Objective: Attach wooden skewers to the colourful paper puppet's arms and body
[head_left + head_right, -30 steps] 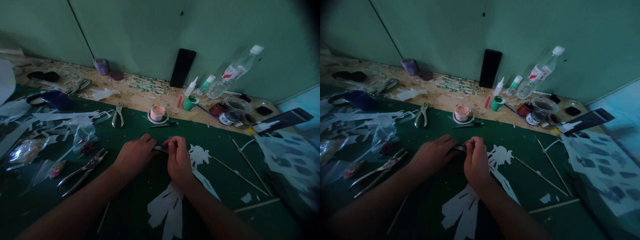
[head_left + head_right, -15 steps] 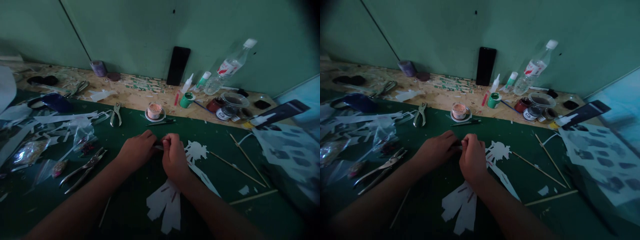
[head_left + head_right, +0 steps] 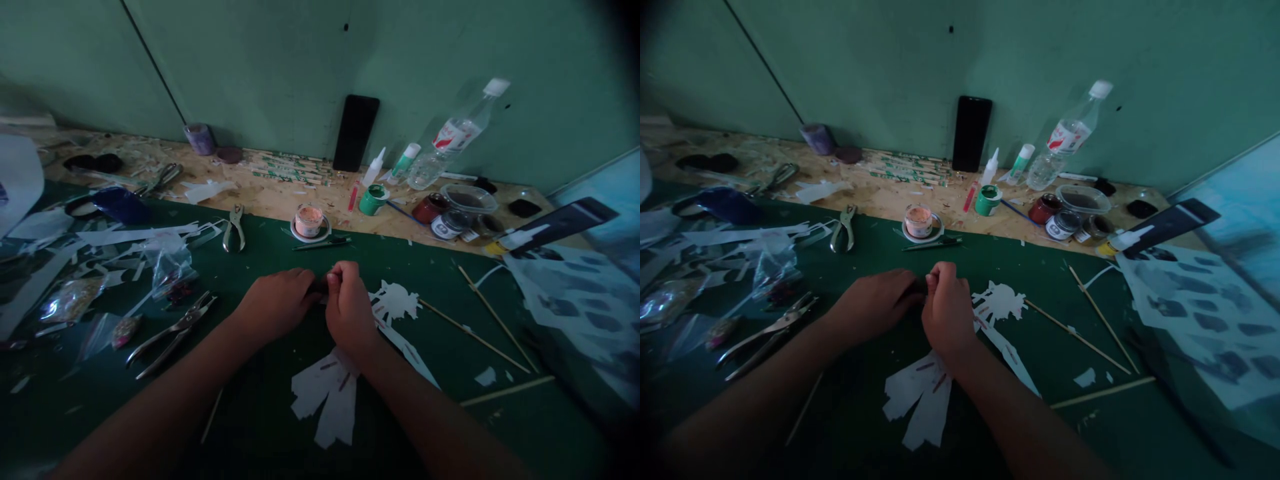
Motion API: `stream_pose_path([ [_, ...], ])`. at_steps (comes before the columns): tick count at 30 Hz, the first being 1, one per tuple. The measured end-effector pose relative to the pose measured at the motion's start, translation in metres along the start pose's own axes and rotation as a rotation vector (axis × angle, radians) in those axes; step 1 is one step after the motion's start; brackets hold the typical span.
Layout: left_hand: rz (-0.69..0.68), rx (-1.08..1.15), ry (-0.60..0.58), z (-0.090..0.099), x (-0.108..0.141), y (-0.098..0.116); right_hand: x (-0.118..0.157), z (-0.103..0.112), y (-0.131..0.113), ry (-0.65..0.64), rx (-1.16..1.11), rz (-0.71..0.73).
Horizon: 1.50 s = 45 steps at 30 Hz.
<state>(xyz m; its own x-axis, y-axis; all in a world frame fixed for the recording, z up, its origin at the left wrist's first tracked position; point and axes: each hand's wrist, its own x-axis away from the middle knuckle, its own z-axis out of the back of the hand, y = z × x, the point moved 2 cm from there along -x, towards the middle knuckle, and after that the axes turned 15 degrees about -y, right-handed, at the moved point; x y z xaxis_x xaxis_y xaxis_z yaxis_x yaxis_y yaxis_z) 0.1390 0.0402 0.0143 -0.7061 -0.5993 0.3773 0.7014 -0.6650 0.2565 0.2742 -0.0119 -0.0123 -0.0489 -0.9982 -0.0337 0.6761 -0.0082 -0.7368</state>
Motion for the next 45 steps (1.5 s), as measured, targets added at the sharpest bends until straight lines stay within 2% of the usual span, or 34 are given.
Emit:
stream_pose_path([
  [3, -0.049, -0.022, -0.001, 0.0, 0.004, 0.001, -0.001, 0.001, -0.001, 0.017, 0.06, 0.022],
  [10, -0.052, 0.048, 0.018, -0.002, 0.005, 0.006, 0.002, 0.002, 0.0, 0.016, -0.063, 0.038],
  [14, -0.053, 0.336, 0.018, -0.001, 0.005, 0.004, 0.004, 0.004, -0.002, 0.024, -0.035, 0.08],
  [19, -0.076, 0.664, 0.122, 0.002, 0.006, 0.001, 0.002, 0.008, -0.005, 0.011, 0.039, 0.15],
  [23, -0.12, 0.976, 0.066, 0.002, 0.006, 0.003, 0.002, 0.011, -0.007, 0.033, -0.003, 0.212],
  [27, -0.062, 1.193, 0.077, 0.0, 0.006, 0.003, 0.004, 0.013, -0.009, 0.056, -0.039, 0.305],
  [33, 0.012, 1.248, 0.057, -0.001, 0.003, -0.001, 0.006, 0.017, -0.011, 0.04, -0.026, 0.373],
  [37, 0.002, 1.266, 0.063, 0.0, 0.002, -0.001, 0.007, 0.017, -0.012, 0.041, -0.053, 0.369],
  [45, 0.013, 1.314, 0.112, -0.001, 0.001, -0.001, 0.007, 0.014, -0.009, 0.13, 0.003, 0.426],
])
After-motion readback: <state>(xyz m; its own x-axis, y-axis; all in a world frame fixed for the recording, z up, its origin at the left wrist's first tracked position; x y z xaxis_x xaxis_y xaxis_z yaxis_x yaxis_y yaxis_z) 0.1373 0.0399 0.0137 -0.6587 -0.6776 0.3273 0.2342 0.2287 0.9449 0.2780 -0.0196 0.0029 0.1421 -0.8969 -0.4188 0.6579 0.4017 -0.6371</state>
